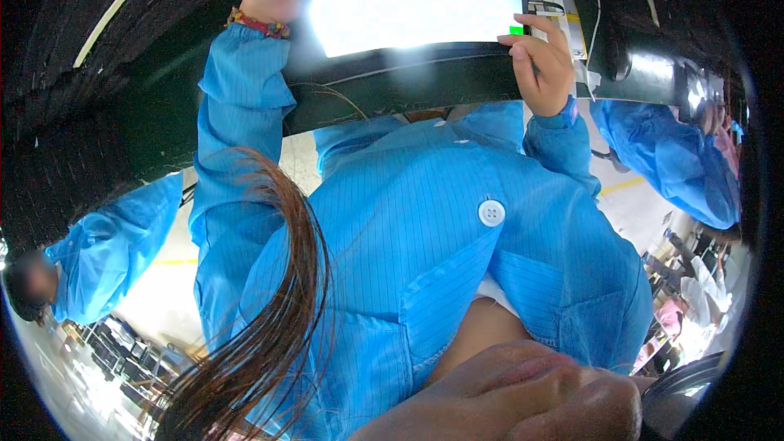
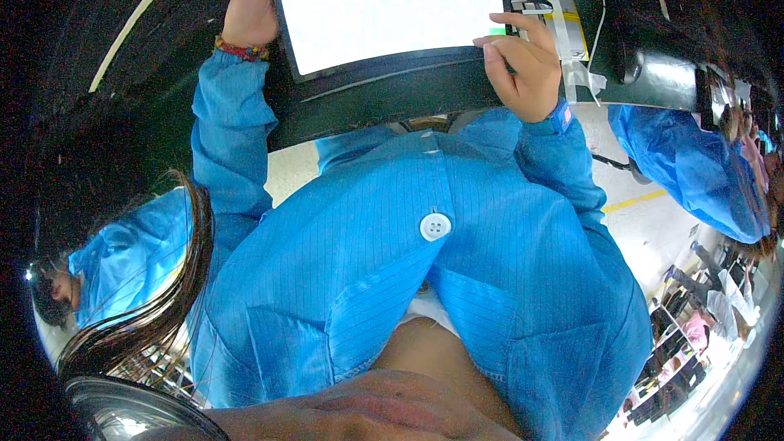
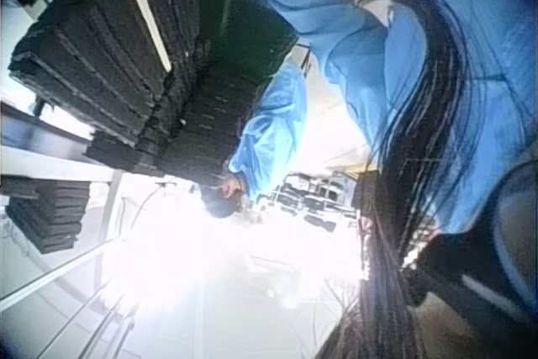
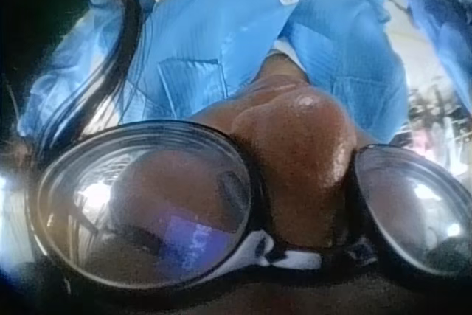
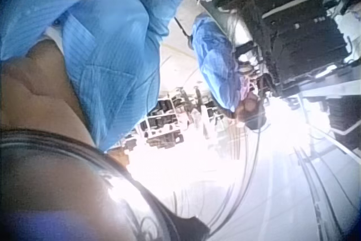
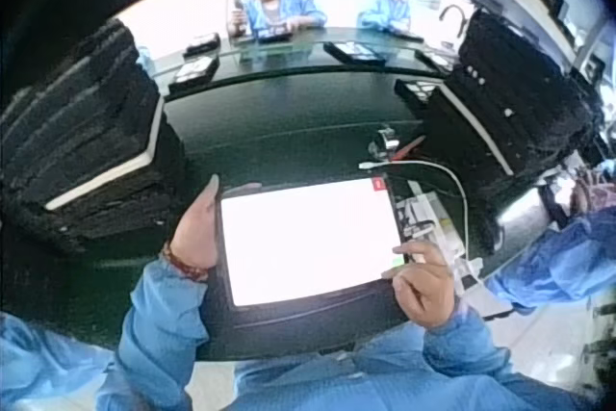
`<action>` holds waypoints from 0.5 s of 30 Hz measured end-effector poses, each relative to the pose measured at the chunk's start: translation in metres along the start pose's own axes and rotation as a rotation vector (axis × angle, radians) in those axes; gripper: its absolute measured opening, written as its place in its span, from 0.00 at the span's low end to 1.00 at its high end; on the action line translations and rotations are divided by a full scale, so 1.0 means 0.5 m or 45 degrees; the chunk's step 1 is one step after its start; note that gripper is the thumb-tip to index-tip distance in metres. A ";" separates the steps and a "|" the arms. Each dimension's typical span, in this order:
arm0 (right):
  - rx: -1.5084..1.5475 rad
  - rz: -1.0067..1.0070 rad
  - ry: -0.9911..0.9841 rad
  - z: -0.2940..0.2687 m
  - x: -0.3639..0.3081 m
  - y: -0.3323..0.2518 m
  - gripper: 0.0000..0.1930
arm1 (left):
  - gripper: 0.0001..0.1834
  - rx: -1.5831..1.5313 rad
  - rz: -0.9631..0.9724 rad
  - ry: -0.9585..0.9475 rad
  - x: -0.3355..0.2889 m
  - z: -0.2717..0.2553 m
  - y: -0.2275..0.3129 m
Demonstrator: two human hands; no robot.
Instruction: Testing the display and touch functionality of a tablet screen assembly at a workbench.
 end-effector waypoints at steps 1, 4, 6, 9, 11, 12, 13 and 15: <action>0.000 0.000 -0.001 0.002 -0.004 0.001 0.04 | 0.33 -0.057 -0.035 -0.035 0.000 0.004 -0.003; 0.009 0.273 0.178 -0.016 -0.022 0.044 0.04 | 0.34 -0.157 -0.073 -0.093 0.002 0.006 -0.006; -0.047 0.272 0.205 -0.019 -0.022 0.050 0.04 | 0.34 -0.200 -0.076 -0.116 0.001 0.006 -0.006; -0.075 0.200 0.116 -0.014 -0.015 0.037 0.05 | 0.34 -0.084 -0.071 -0.077 0.002 0.003 -0.007; -0.052 0.170 0.126 -0.018 -0.014 0.036 0.05 | 0.34 -0.064 -0.040 -0.058 0.001 0.004 -0.006; -0.031 0.141 0.137 -0.021 -0.012 0.033 0.05 | 0.34 -0.064 -0.039 -0.057 0.000 0.002 -0.005; -0.033 0.140 0.136 -0.022 -0.009 0.032 0.05 | 0.34 -0.062 -0.053 -0.086 0.001 0.003 -0.005; 0.010 0.052 0.060 -0.012 0.001 0.015 0.05 | 0.34 -0.061 -0.066 -0.116 0.002 0.005 -0.006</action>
Point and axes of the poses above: each hand's wrist, its own x-axis towards the middle knuckle, its own z-axis out of the palm, y = z × x, the point moved 8 cm from there along x, towards the middle knuckle, and after that the axes turned 12 degrees about -x, right-handed, at the moved point
